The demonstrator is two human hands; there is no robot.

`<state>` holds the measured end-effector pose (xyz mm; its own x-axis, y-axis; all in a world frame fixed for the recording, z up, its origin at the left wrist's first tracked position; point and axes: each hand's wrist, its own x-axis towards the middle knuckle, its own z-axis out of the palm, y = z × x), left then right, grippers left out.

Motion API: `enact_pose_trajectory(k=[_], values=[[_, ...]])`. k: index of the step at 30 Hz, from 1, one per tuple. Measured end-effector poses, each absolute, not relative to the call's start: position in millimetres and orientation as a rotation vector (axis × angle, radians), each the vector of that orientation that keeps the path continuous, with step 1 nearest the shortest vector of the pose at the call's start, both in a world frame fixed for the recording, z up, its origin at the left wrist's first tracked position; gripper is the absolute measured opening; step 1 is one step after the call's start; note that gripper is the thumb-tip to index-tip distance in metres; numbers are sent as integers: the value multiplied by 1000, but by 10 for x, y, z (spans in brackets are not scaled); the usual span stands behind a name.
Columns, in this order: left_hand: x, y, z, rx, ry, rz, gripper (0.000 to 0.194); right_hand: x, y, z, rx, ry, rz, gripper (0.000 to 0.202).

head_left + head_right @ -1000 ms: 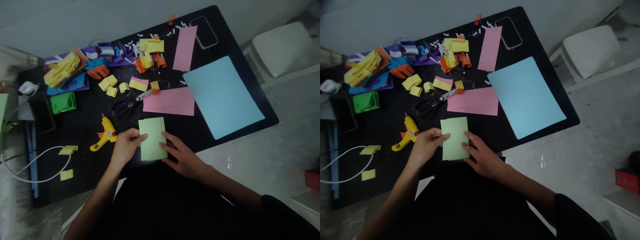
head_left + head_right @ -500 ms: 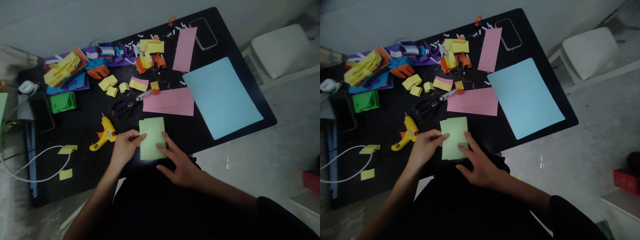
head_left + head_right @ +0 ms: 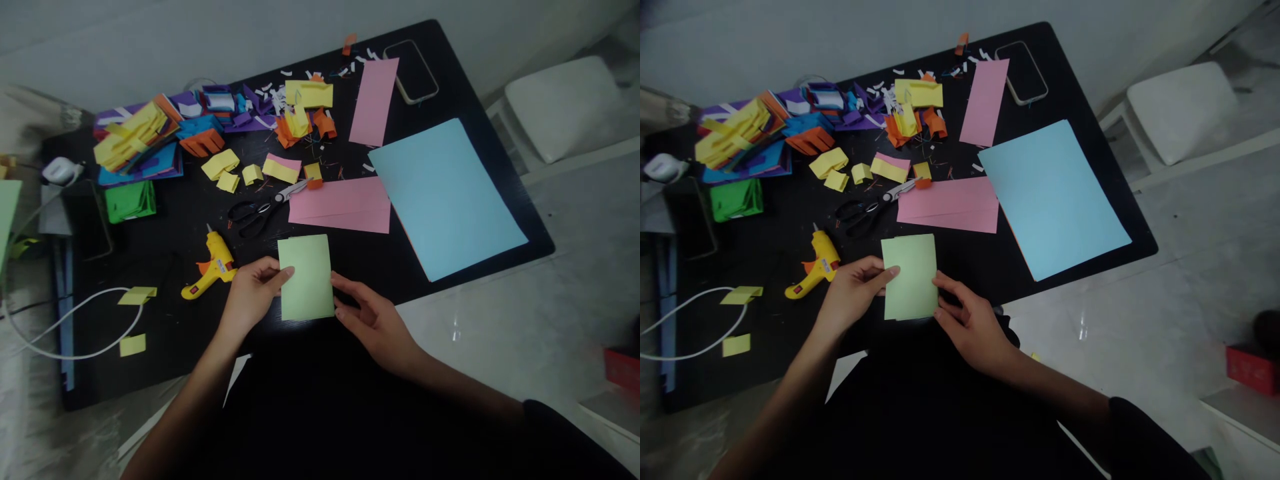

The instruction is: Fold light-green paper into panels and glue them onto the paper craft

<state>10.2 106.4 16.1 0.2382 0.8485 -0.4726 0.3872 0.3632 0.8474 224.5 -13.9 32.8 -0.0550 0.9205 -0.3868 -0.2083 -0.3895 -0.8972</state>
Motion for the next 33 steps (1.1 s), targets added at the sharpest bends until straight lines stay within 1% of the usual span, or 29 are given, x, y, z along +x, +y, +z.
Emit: enact_pose_trajectory(k=[5,10,16,26,33], values=[[90,1037,203,1240,1369,455,30,2273,-170,329,-1324,-859,1606,42],[55,944,268,1232,1397,430,33,2297,-159,342,-1287,-745,1664,42],[59,895,300,1256,1422,458,29,2269,-158,375,-1251,-663,1723,42],[70,885,237,1214,1443,502,26,2295,-135,362,-1218,-671,1734,40],[81,920,203,1117,1411,505,27,2332,-90,370,-1316,-731,1722,39]])
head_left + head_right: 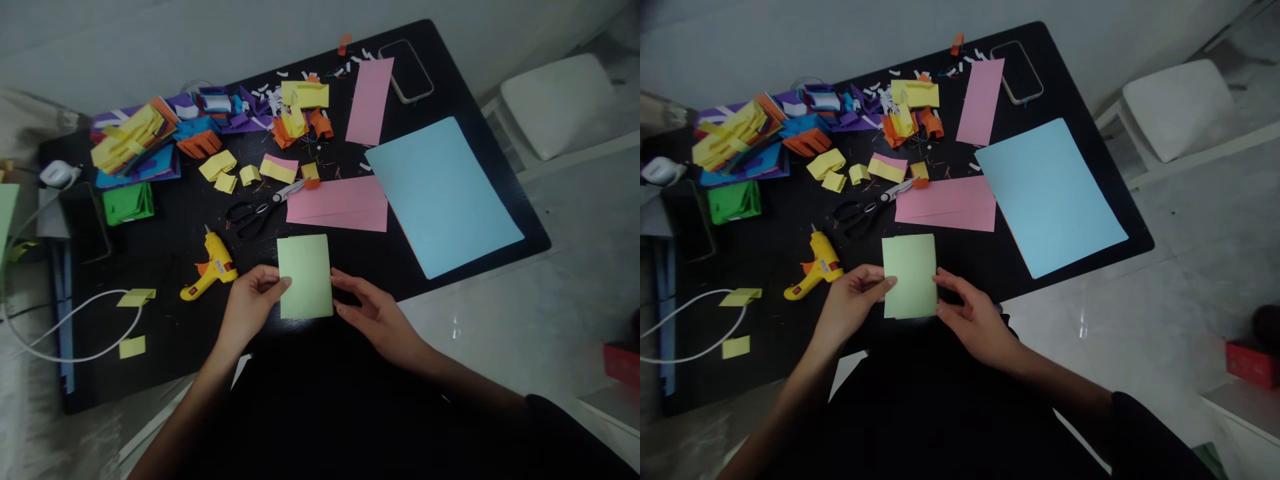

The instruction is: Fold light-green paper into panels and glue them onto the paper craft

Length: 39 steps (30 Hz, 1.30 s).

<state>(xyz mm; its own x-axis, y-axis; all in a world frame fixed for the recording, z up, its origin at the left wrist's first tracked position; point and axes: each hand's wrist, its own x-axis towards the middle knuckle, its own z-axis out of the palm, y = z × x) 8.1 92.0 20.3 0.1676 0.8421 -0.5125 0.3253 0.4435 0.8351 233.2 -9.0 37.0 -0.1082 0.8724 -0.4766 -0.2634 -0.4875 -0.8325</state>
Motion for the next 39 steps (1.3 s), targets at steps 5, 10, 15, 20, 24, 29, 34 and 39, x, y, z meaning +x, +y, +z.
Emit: enact_pose_trajectory(k=[5,10,15,20,24,29,34,39], values=[[112,959,235,1143,1379,476,26,2393,28,394,-1385,-847,1679,40],[114,945,223,1172,1413,452,30,2402,67,395,-1425,-886,1683,43],[117,933,197,1217,1454,463,30,2395,54,395,-1437,-867,1707,44],[98,957,210,1209,1444,406,35,2421,99,410,-1524,-913,1704,47],[102,984,222,1110,1402,409,39,2429,188,409,-1635,-1030,1620,46],[112,998,209,1046,1388,442,36,2402,281,316,-1582,-1066,1465,47],[102,1006,196,1105,1373,423,30,2387,382,258,-1511,-1126,1364,44],[171,1037,210,1123,1400,552,31,2403,485,272,-1545,-1114,1344,41]])
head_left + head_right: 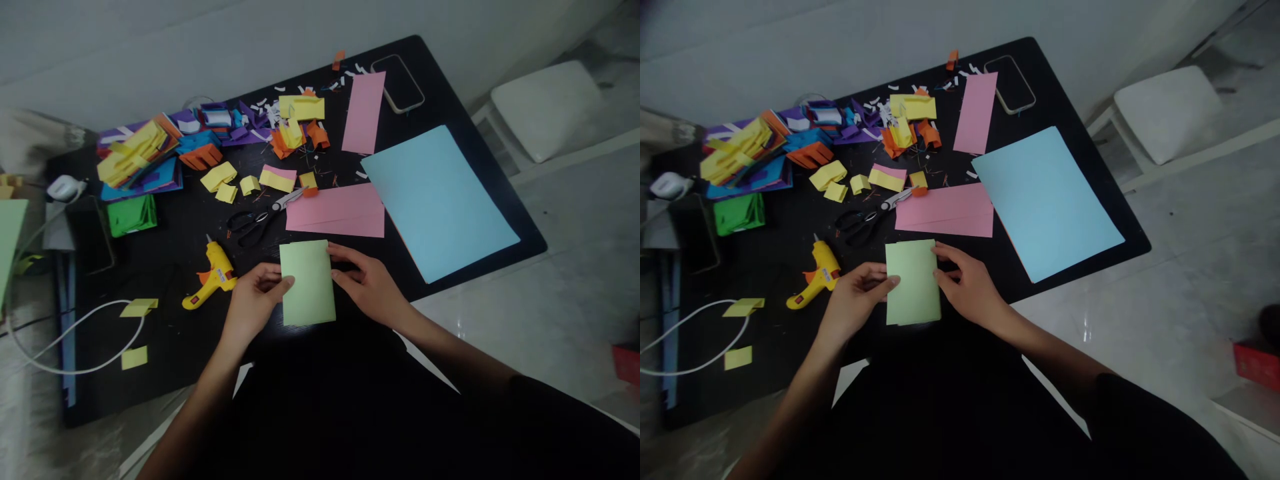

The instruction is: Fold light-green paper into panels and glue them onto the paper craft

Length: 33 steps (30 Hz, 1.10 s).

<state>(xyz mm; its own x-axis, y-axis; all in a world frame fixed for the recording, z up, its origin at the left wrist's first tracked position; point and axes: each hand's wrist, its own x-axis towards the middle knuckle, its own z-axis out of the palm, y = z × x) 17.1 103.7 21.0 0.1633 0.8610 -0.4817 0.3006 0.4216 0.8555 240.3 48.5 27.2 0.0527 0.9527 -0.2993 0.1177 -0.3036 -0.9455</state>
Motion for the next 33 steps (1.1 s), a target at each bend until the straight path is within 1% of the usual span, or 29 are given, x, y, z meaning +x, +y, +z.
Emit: enact_pose_trajectory(k=[4,6,11,14,17,19,21,26,29,31,33], values=[[232,1063,220,1199,1350,586,27,2395,502,273,-1542,-1072,1373,38],[240,1072,217,1257,1365,579,28,2385,496,265,-1550,-1075,1363,38],[227,1098,219,1278,1409,541,27,2365,492,225,-1579,-1185,1244,38],[222,1114,226,1267,1421,503,31,2342,500,183,-1621,-1350,1103,37],[223,1119,206,1277,1429,476,36,2291,500,118,-1656,-1563,853,37],[224,1113,171,1262,1438,496,35,2252,493,74,-1652,-1676,709,38],[224,1102,130,1213,1448,541,34,2223,482,40,-1635,-1763,642,39],[219,1076,75,1172,1438,606,40,2213,477,20,-1571,-1973,621,49],[224,1073,87,1221,1444,657,53,2210,523,34,-1504,-2117,635,57],[228,1073,99,1255,1436,674,56,2195,571,42,-1483,-2173,629,56],[229,1071,106,1277,1424,679,52,2176,618,38,-1485,-2194,622,51]])
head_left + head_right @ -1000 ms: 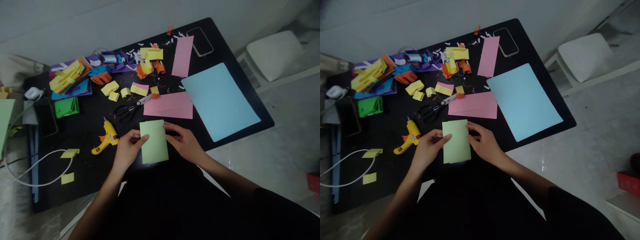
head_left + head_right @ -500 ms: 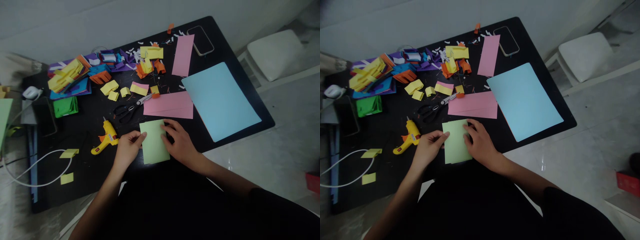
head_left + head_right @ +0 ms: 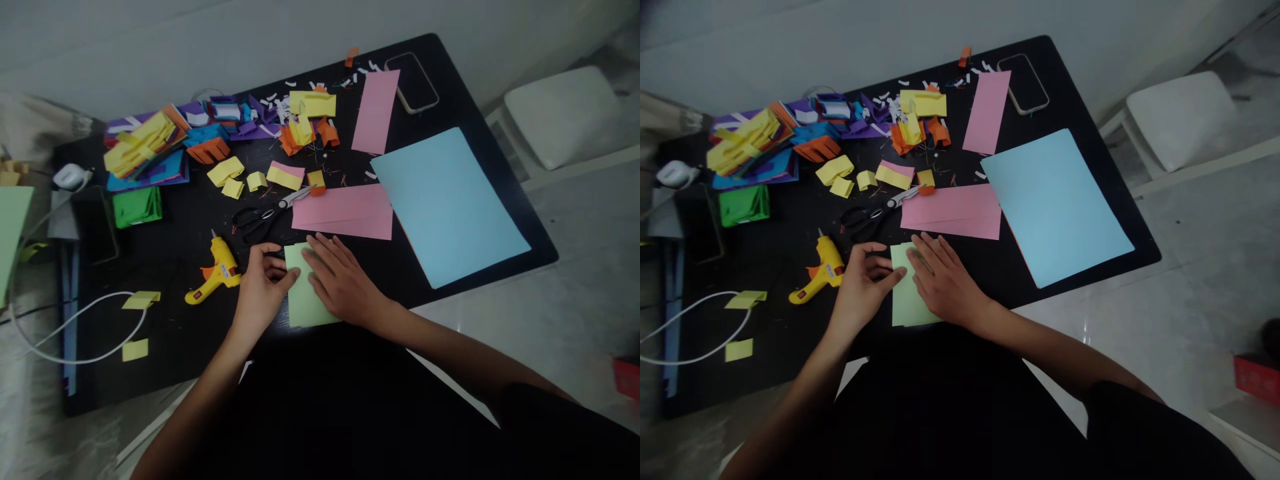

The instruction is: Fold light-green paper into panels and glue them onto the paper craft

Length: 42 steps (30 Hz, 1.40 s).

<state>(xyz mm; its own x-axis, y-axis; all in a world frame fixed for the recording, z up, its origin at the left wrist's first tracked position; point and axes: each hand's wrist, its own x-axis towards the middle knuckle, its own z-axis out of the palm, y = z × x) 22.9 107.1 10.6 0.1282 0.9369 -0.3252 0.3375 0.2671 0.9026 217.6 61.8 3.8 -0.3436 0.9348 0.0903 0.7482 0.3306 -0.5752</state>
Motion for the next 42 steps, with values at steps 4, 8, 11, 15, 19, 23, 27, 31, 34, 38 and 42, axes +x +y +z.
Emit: enact_pose_trajectory(k=[4,8,11,15,19,23,27,31,34,38,42], values=[[212,1056,90,1333,1376,691,31,2155,665,-5,-1481,-2194,664,53],[192,1038,54,1375,1391,653,17,2165,660,-54,-1485,-2186,670,56],[181,1021,37,1377,1435,638,19,2185,649,-51,-1469,-2199,673,60],[174,990,44,1415,1459,613,19,2220,594,-10,-1421,-2232,681,70],[210,1001,61,1338,1458,741,35,2233,506,-14,-1438,-2216,663,73],[269,1095,49,1182,1407,853,51,2219,451,-84,-1436,-2189,616,68],[288,1196,32,1186,1416,800,45,2212,422,-162,-1382,-2176,545,66],[291,1239,43,1141,1421,758,41,2225,402,-174,-1337,-2200,563,64],[305,1250,62,1089,1429,746,41,2238,400,-147,-1298,-2237,595,62],[328,1265,93,1018,1420,740,44,2252,413,-114,-1285,-2274,606,61],[336,1278,120,985,1423,740,47,2257,422,-94,-1290,-2297,616,63]])
